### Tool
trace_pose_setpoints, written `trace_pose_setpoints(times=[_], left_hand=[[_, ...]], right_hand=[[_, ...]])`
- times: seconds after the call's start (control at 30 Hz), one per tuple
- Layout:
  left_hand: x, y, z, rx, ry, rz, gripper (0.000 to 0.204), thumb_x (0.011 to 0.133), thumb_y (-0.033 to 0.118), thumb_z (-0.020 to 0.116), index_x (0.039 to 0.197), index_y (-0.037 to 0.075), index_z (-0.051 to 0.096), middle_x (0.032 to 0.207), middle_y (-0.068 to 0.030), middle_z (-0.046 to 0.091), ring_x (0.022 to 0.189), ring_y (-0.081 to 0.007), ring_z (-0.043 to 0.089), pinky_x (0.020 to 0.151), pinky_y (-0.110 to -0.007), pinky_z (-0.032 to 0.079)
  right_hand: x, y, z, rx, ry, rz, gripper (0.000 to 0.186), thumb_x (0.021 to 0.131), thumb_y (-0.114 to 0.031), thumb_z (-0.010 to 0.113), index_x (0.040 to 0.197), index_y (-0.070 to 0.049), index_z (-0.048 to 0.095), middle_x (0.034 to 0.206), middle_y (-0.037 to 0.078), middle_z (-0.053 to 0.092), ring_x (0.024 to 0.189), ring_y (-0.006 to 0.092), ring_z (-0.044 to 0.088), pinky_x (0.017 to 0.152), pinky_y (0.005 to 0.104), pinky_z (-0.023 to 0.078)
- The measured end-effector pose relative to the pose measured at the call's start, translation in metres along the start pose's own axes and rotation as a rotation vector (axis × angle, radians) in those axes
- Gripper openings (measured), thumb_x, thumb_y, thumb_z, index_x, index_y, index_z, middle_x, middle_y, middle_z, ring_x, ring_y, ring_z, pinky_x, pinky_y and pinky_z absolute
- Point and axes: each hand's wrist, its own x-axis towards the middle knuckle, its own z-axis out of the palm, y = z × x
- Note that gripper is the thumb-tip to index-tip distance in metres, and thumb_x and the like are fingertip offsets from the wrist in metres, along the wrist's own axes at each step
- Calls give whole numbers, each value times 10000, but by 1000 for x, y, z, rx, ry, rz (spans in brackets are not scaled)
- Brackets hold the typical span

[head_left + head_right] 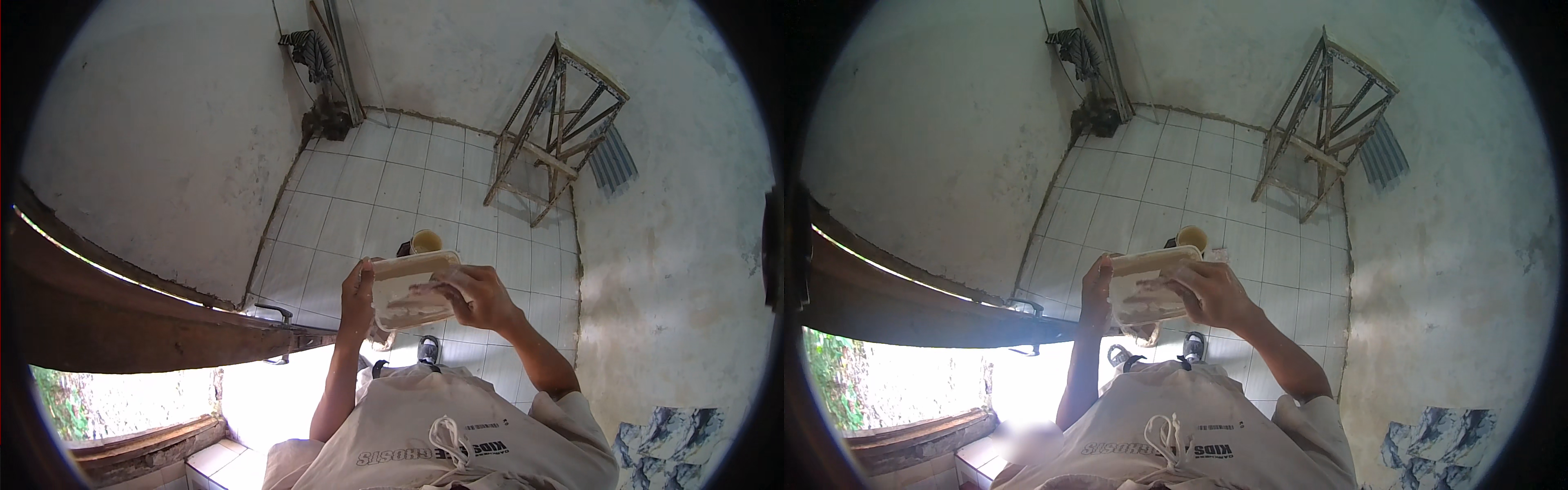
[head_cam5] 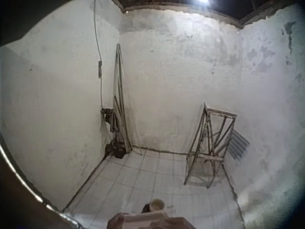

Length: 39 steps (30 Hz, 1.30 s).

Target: Applying plaster or putty to a wall or ceiling surface using a tray and a putty knife.

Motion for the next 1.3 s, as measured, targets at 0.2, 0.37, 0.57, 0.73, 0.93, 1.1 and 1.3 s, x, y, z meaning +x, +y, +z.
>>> trace_pose_setpoints(times=[0.2,0.37,0.57,0.73,0.93,1.1,1.3], left_hand=[[-4,7,-1,-79,4,-36,394,1022,362,427,1048,9,602,896,-51,619,834,-111,568,763,-260,462],[-3,2,-6,-33,45,-13,387,1020,360,440,1022,6,597,880,-33,603,800,-96,551,741,-253,457],[-5,4,-10,-48,84,-61,366,1017,359,455,989,22,595,850,5,551,790,-67,493,720,-221,422],[-10,-1,-9,-40,47,-66,364,1017,361,455,989,26,594,841,13,537,782,-64,482,715,-218,415],[-15,6,0,-63,59,-72,367,1018,362,450,1009,25,596,872,-8,572,804,-72,516,716,-233,437],[-14,12,-2,-13,73,-39,369,1017,363,452,1024,23,592,886,-21,583,809,-82,527,717,-240,446],[-13,11,-4,-58,57,-38,366,1013,367,460,1010,22,583,872,-19,569,799,-84,519,714,-241,443]], right_hand=[[-12,-4,9,-47,-108,-26,339,692,54,647,1016,-24,587,764,114,643,619,273,647,559,363,538],[-25,-6,33,-89,4,-32,390,647,81,617,1021,-25,581,775,106,641,642,272,648,583,362,546],[-28,-11,39,-112,70,-58,398,646,46,645,1030,-33,575,770,71,594,646,241,616,574,363,529],[-14,-21,7,-84,-327,67,252,729,-86,733,952,-64,617,782,62,663,663,215,669,586,340,554],[-14,-22,6,-156,-280,-46,222,739,-168,745,901,-83,620,778,37,677,661,199,675,583,322,559],[-20,-16,17,-185,-183,-52,196,742,-126,740,881,-79,611,789,36,685,678,197,680,580,316,560],[-11,-14,12,-134,-157,-10,159,734,-79,729,848,-64,619,804,62,689,658,200,673,578,323,561]])
